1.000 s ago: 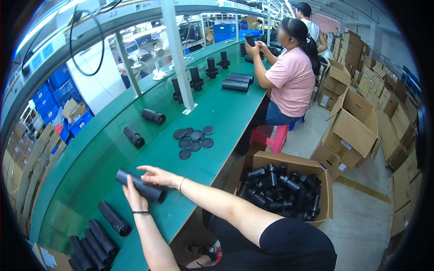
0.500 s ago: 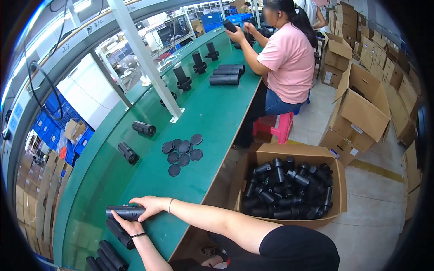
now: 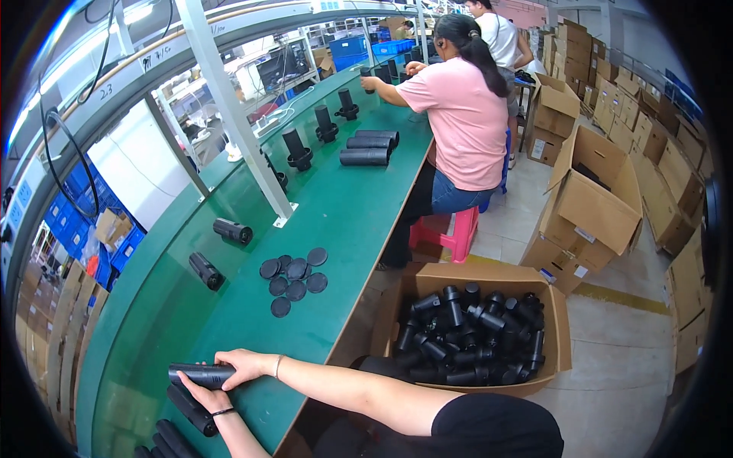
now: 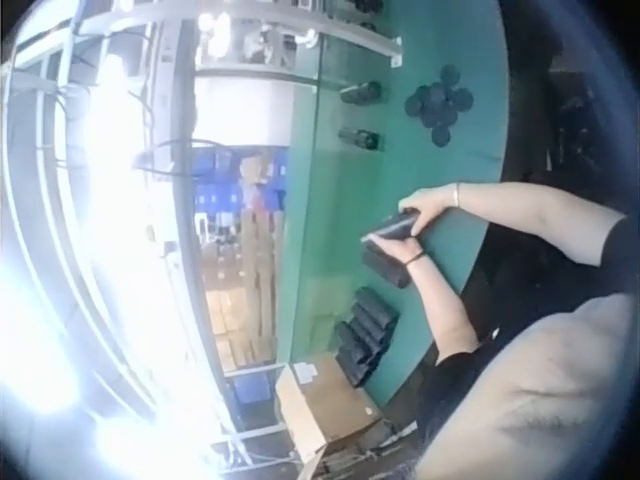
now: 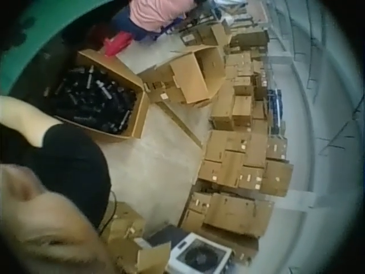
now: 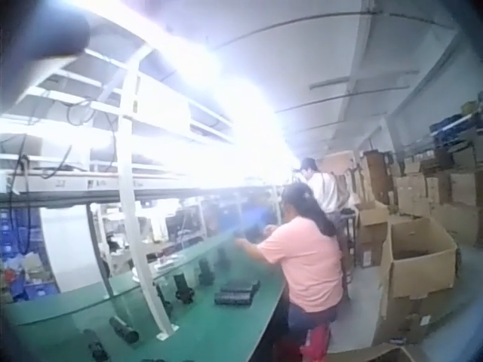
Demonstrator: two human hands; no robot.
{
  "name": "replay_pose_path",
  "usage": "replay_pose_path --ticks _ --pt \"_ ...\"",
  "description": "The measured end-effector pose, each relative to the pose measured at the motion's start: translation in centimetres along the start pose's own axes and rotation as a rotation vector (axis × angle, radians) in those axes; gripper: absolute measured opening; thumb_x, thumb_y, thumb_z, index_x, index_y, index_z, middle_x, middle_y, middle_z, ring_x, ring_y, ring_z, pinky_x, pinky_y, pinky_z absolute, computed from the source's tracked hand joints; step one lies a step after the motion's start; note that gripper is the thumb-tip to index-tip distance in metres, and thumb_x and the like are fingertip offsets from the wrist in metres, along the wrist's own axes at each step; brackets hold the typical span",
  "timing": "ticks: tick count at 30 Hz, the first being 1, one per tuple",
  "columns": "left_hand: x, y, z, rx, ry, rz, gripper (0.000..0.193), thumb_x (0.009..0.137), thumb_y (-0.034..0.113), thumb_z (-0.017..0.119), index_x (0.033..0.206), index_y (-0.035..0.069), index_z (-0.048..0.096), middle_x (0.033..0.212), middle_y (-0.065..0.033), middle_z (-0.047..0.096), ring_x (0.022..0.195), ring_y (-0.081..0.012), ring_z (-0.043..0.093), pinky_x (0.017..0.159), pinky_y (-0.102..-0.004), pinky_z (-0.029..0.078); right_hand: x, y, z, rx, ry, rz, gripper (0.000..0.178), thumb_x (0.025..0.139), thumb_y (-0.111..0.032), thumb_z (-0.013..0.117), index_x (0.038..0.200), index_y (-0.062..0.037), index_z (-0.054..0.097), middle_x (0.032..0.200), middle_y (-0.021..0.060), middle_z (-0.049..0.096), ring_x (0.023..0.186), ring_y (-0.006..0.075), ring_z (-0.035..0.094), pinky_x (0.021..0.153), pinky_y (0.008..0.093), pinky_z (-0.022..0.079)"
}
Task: The person assembles cylindrical bodies by attaching plastic caps to them by hand, working on a factory production line.
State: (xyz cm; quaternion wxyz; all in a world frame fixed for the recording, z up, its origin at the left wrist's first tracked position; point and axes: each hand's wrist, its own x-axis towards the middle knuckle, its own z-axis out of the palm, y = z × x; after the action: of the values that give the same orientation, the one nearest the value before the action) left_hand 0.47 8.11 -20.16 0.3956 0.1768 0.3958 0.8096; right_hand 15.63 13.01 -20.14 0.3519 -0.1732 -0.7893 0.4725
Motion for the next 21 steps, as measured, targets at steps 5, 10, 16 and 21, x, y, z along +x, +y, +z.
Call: replay_pose_path --ticks 5,10,16,21 --pt "-0.8 -0.1 0.8 -0.021 0.008 -0.027 0.059 0.078 0.052 0.055 0.107 0.002 0.042 0.092 -0.0097 0.047 0.088 -0.0211 0.050 0.082 -0.0339 0.044 -0.2 -0.3 -0.3 0.017 -0.048 0.034 0.057 0.060 -0.032 0.074 0.101 -0.0039 0.047 0.088 0.0142 0.058 0.082 0.0260 0.056 0.072 0.0340 0.045" --pt "-1.3 0.4 1.5 -0.069 0.030 -0.037 0.062 0.080 0.055 0.050 0.110 0.001 0.040 0.096 -0.0115 0.047 0.090 -0.0224 0.049 0.083 -0.0350 0.043 0.2 0.2 -0.1 0.008 -0.024 0.059 0.060 0.062 -0.039 0.072 0.105 -0.0028 0.048 0.092 0.0141 0.058 0.086 0.0250 0.056 0.074 0.0335 0.044" --pt "-0.8 0.6 2.4 -0.018 0.065 0.003 0.057 0.082 0.052 0.049 0.109 0.003 0.039 0.091 -0.0107 0.048 0.082 -0.0215 0.051 0.075 -0.0344 0.046 0.5 0.0 -0.6 0.052 -0.112 0.039 0.060 0.062 -0.042 0.073 0.099 0.0004 0.051 0.085 0.0084 0.057 0.078 0.0161 0.052 0.069 0.0281 0.043" --pt "-0.8 0.6 2.4 0.006 0.077 -0.001 0.051 0.080 0.049 0.054 0.100 0.003 0.043 0.083 -0.0068 0.049 0.073 -0.0195 0.054 0.065 -0.0325 0.048 0.0 -0.8 -0.3 0.137 -0.122 0.151 0.058 0.065 -0.038 0.071 0.102 0.0014 0.051 0.087 0.0075 0.056 0.080 0.0149 0.052 0.071 0.0268 0.042"
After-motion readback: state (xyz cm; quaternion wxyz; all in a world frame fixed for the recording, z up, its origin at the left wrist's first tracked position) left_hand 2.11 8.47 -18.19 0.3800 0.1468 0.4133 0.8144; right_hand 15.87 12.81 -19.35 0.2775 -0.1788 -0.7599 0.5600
